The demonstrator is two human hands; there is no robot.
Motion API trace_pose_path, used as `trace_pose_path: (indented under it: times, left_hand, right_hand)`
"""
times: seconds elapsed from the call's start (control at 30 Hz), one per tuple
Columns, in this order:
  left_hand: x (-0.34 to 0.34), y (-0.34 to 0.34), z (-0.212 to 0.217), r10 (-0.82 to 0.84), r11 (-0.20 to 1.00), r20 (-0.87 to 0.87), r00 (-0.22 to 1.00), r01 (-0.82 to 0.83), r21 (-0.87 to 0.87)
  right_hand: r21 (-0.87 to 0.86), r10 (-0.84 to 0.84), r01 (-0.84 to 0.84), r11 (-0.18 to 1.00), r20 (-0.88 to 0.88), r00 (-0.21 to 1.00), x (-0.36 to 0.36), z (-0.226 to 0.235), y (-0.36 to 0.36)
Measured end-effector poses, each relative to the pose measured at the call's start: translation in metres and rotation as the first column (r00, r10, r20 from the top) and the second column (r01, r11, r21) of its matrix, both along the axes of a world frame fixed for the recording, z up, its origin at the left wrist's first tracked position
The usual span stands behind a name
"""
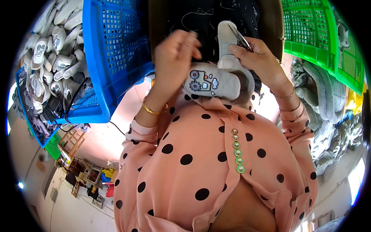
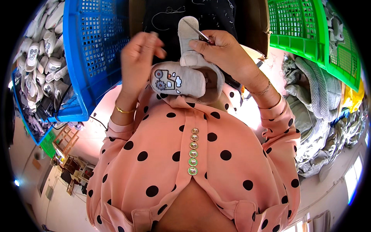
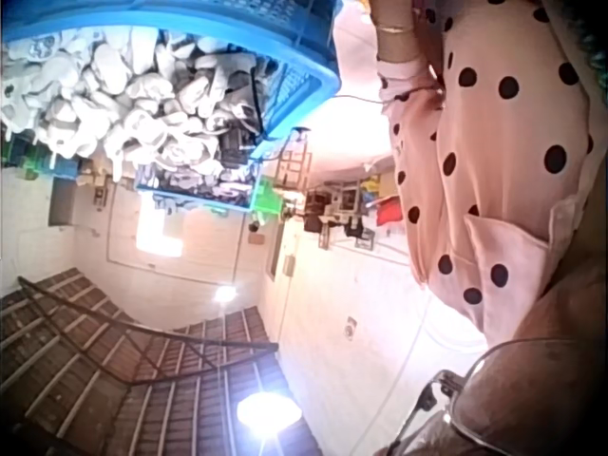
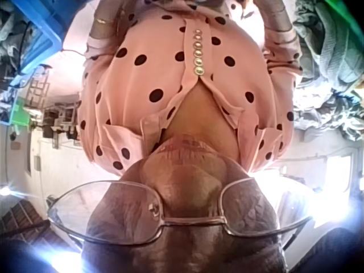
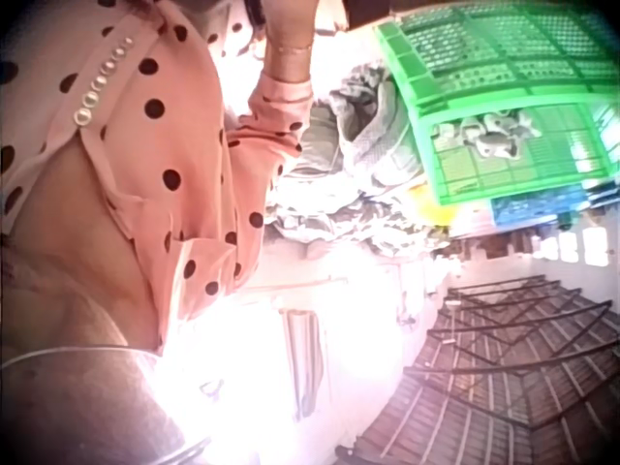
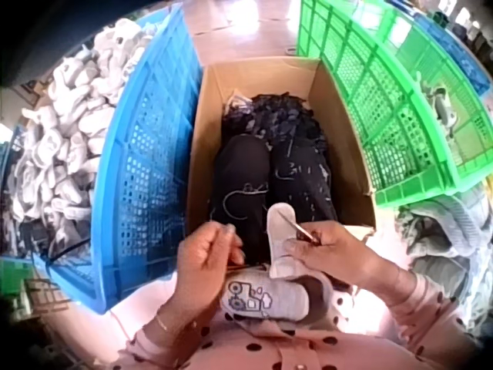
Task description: The person sits on the floor and uses scissors to trim loose threads and excess fabric from the edges of white slippers. They handle the slippers one at a time, picking them from a blue basket, trimming them, and placing them into a cardboard box.
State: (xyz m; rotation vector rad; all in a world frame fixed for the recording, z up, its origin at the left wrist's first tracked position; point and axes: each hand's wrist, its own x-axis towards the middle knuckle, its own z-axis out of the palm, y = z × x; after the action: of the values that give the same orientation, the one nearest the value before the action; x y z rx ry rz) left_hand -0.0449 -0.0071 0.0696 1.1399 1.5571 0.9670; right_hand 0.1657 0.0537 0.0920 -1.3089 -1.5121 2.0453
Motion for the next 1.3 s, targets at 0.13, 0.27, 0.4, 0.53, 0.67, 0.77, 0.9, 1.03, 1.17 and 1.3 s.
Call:
trace_pose_path:
  times: [0.13, 0.27, 0.4, 0.53, 0.67, 0.77, 0.9, 1.03, 1.17, 1.3]
  left_hand:
    - [-0.016, 0.006, -0.002, -0.002, 0.991, -0.046, 0.999, 0.008, 0.131]
    - [-0.010, 0.000, 0.014, -0.318, 0.948, 0.096, 0.943, 0.319, 0.005]
    - [0.004, -0.009, 0.008, -0.255, 0.962, 0.207, 0.945, 0.270, -0.049]
    - [0.005, -0.014, 0.005, -0.240, 0.939, 0.327, 0.914, 0.304, -0.161]
    - [0.005, -0.014, 0.003, -0.243, 0.935, 0.311, 0.919, 0.307, -0.176]
    - [0.005, -0.014, 0.003, -0.214, 0.942, 0.345, 0.914, 0.287, -0.175]
    - [0.005, -0.013, 0.005, -0.192, 0.937, 0.370, 0.909, 0.281, -0.205]
    - [0.006, -0.014, 0.006, -0.155, 0.934, 0.379, 0.912, 0.261, -0.246]
    - [0.006, -0.015, 0.006, -0.154, 0.934, 0.381, 0.912, 0.260, -0.247]
    - [0.008, -0.014, 0.008, -0.140, 0.930, 0.393, 0.909, 0.257, -0.264]
  right_hand:
    - [0.007, 0.044, -0.045, 0.999, 0.041, 0.998, 0.003, 0.002, 0.007]
    - [0.039, 0.070, -0.071, 0.997, 0.015, 0.997, 0.000, 0.000, 0.012]
    - [0.076, 0.059, -0.065, 0.995, 0.073, 0.996, -0.001, 0.000, 0.008]
    - [0.624, -0.018, -0.103, 0.775, 0.185, 0.983, 0.008, -0.021, -0.005]
    - [0.865, -0.050, -0.380, 0.328, 0.418, 0.907, 0.022, -0.005, -0.009]
    - [0.826, -0.077, -0.545, 0.144, 0.559, 0.826, 0.023, 0.004, -0.012]
    - [0.788, -0.114, -0.611, 0.078, 0.616, 0.779, 0.024, 0.003, -0.015]
    - [0.773, -0.130, -0.631, 0.062, 0.633, 0.763, 0.024, 0.001, -0.016]
    - [0.782, -0.121, -0.621, 0.062, 0.623, 0.773, 0.023, 0.001, -0.016]
    - [0.772, -0.120, -0.635, 0.039, 0.634, 0.764, 0.022, 0.001, -0.016]
